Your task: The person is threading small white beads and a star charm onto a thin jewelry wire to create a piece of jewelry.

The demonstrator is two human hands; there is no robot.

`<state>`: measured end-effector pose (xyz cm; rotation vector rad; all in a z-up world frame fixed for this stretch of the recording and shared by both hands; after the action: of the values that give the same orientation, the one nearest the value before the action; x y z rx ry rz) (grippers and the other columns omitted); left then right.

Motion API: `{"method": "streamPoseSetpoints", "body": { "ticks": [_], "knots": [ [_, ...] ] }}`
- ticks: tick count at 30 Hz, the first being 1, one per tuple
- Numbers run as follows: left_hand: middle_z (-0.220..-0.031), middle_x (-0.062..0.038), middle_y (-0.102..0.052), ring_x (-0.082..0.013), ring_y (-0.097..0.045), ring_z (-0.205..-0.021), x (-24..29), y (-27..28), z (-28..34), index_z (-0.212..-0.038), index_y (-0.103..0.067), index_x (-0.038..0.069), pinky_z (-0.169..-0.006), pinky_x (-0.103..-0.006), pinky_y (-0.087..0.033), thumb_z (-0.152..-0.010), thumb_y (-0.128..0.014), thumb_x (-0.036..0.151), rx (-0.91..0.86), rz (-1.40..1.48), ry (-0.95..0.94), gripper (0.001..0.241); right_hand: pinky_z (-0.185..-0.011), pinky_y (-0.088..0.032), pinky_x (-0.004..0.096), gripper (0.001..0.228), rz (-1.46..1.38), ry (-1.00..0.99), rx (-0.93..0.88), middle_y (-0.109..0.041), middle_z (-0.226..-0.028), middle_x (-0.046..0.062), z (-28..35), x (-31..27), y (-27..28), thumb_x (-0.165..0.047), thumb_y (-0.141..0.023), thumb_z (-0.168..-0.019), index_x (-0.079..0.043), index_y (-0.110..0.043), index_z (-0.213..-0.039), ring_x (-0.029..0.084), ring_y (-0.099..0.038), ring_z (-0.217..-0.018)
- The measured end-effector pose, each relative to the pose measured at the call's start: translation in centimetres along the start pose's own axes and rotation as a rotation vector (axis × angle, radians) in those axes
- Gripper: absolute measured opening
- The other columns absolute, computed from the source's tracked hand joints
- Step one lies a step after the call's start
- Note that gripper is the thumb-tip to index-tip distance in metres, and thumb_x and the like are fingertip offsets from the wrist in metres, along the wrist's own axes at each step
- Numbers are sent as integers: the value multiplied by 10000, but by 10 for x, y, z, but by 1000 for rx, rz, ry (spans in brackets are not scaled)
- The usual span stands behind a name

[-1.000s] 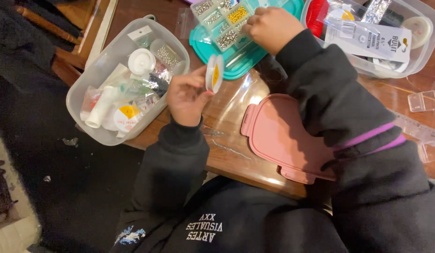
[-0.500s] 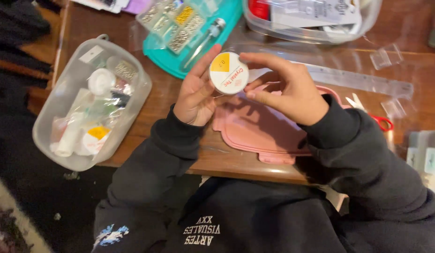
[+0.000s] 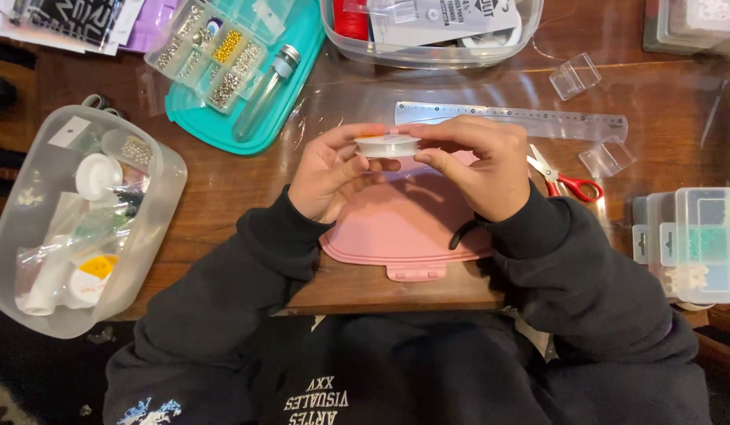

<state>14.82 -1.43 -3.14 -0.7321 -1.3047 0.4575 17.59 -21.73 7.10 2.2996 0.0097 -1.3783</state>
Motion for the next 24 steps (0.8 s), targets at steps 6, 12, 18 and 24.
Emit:
{"method": "streamPoseSetpoints", "body": {
  "ticks": [6,12,18,24],
  "knots": [
    [-932,-207,-823,-300,-861,-835,7,13,-3,-1366,-745,-55,-694,-327,-747,-956,-854,-37,98,-361,-129,424,-809,-639,367,203,126,130,38,-781,-949,59,3,5,-2,-121,-937,-1036,-76,-878,-1224,244,-747,-810],
    [-706,-84,-806,-101,-777,-707,24,-8,16,-1218,-855,73,-759,-238,-656,-840,-1019,56,204,-749,-351,413,-741,-655,400,219,44,275,38,-782,-995,157,14,0,-7,-57,-933,-994,32,-855,-1178,293,-772,-791],
    [-676,-60,-792,-168,-761,-686,38,-23,27,-1157,-880,132,-822,-279,-658,-840,-1039,111,197,-1004,-509,355,-785,-644,471,90,103,378,10,-801,-1064,176,21,-2,-15,-29,-869,-1034,8,-880,-1116,362,-793,-889],
    [-583,-13,-674,-137,-693,-606,31,-12,32,-1089,-894,150,-667,-257,-611,-820,-1055,133,230,-1025,-503,315,-789,-638,454,24,55,344,-4,-796,-1010,169,23,5,-16,13,-861,-1037,5,-868,-1016,362,-800,-864]
  ]
}}
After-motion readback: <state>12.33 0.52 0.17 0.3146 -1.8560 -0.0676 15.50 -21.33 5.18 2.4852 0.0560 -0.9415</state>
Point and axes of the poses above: each hand's wrist, its own z-axis away from the middle knuckle, its own y-axis out of the back of the hand, x = y × z, the point moved 7 cm from there along -z, towards the middle knuckle
